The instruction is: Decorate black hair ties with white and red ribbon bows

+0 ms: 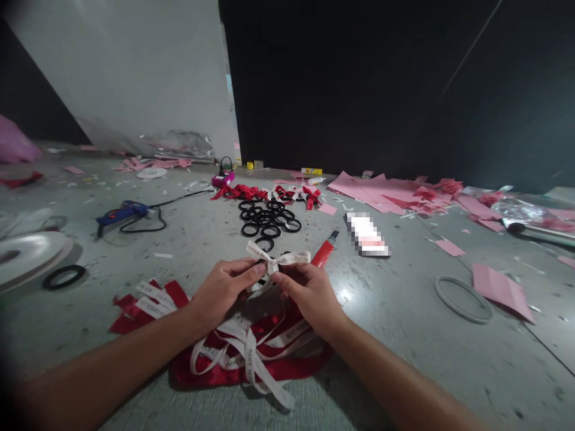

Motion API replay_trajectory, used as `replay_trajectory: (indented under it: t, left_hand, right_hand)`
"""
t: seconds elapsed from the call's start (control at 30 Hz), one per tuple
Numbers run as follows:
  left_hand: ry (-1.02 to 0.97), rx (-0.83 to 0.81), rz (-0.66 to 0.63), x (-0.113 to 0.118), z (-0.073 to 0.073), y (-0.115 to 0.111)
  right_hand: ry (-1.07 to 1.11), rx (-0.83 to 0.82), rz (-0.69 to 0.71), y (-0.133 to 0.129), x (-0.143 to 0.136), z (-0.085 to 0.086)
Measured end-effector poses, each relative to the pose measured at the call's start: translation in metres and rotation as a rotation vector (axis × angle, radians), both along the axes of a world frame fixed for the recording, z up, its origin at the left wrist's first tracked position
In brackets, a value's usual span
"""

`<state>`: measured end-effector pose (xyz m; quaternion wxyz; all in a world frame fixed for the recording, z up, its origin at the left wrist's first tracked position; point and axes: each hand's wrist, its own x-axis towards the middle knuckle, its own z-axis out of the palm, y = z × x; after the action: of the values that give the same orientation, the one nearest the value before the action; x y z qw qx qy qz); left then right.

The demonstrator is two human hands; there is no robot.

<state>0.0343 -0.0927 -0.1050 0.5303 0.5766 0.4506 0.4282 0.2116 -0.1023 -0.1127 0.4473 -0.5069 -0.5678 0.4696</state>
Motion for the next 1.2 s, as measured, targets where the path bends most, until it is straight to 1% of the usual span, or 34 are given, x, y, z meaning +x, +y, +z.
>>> replay_trajectory:
  t: [0.1,0.2,0.27,0.33,0.5,0.57,0.63,0.73,0.8,0.9,1.0,1.2]
  left_hand:
    - [-0.029,-0.025,-0.072,0.002,-0.005,0.0]
    - [0.006,-0.013,-0.122,0.001,-0.012,0.001]
    - [0.043,0.003,-0.121,0.0,-0.016,0.002]
    - [0.053,-0.021,-0.097,0.0,-0.017,0.003]
    - [0.04,-0.144,-0.066,0.001,-0.011,0.003]
    - [-0.012,-0.205,-0.077,0.002,-0.009,0.003]
    - [-0.117,-0.278,-0.103,0.002,-0.009,0.002]
    - [-0.281,-0.369,-0.173,0.001,-0.01,0.002]
    - [-0.345,-0.398,-0.221,0.0,-0.011,0.001]
    - [-0.372,-0.381,-0.26,-0.001,-0.013,0.0]
    - [-0.335,-0.344,-0.278,0.0,-0.014,-0.001]
    - [-0.283,-0.348,-0.289,0.002,-0.015,0.0]
  right_hand:
    - [-0.008,0.019,-0.028,0.001,0.0,-0.001]
    - [0.063,0.007,-0.023,0.002,0.001,-0.004]
    - [0.099,-0.011,-0.04,0.003,0.002,-0.006]
    - [0.094,-0.015,-0.072,0.004,0.002,-0.006]
    - [0.066,0.005,-0.116,0.006,0.004,-0.004]
    - [0.039,0.016,-0.119,0.006,0.004,-0.004]
    - [0.014,0.042,-0.125,0.007,0.005,-0.003]
    - [-0.012,0.099,-0.132,0.007,0.005,-0.003]
    - [-0.032,0.127,-0.134,0.007,0.006,-0.002]
    - [-0.049,0.13,-0.125,0.006,0.006,-0.002]
    - [-0.038,0.125,-0.09,0.004,0.005,-0.003]
    - [0.077,0.079,0.013,0.002,0.003,-0.004]
